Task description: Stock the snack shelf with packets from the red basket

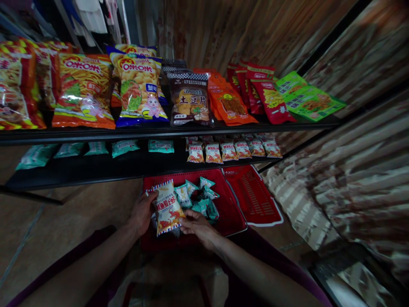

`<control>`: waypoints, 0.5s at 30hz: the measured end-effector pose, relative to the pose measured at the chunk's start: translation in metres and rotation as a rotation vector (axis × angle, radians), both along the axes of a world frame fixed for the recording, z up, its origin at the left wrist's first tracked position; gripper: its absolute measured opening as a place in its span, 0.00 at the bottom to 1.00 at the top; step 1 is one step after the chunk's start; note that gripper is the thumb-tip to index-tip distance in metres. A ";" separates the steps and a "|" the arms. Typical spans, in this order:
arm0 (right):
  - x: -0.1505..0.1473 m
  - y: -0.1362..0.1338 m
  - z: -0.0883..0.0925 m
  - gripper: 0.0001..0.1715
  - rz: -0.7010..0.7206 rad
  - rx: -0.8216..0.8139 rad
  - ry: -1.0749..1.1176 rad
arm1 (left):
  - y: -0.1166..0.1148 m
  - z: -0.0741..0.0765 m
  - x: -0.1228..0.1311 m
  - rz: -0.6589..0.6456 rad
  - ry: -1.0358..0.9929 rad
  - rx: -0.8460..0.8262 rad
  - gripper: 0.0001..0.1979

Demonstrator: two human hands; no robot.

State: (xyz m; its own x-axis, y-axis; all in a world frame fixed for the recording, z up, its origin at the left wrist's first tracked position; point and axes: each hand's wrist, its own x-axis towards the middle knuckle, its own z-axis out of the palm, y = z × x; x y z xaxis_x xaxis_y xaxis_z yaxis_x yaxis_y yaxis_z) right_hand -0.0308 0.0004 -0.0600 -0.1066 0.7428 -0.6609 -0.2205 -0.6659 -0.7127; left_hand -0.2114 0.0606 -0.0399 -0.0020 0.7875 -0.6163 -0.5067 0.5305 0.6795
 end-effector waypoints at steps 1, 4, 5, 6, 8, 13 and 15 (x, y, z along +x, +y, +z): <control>-0.001 0.000 0.000 0.24 0.013 0.007 -0.006 | 0.000 0.000 -0.001 0.018 0.019 -0.012 0.11; -0.003 0.000 -0.001 0.24 0.066 0.035 -0.026 | 0.001 0.002 -0.002 0.064 0.055 -0.029 0.12; -0.004 0.000 -0.002 0.24 0.084 0.044 -0.036 | 0.001 0.003 -0.003 0.069 0.056 -0.030 0.12; -0.005 0.000 -0.002 0.24 0.102 0.053 -0.044 | 0.002 0.004 -0.003 0.073 0.053 -0.036 0.13; -0.007 -0.001 -0.001 0.23 0.137 0.077 -0.055 | 0.004 0.005 -0.004 0.088 0.052 -0.056 0.14; -0.011 -0.004 0.002 0.25 0.162 0.182 0.025 | 0.007 0.007 0.001 0.130 0.115 -0.049 0.14; -0.011 -0.004 0.000 0.28 0.104 0.131 0.033 | 0.008 0.006 0.007 0.126 0.133 -0.027 0.15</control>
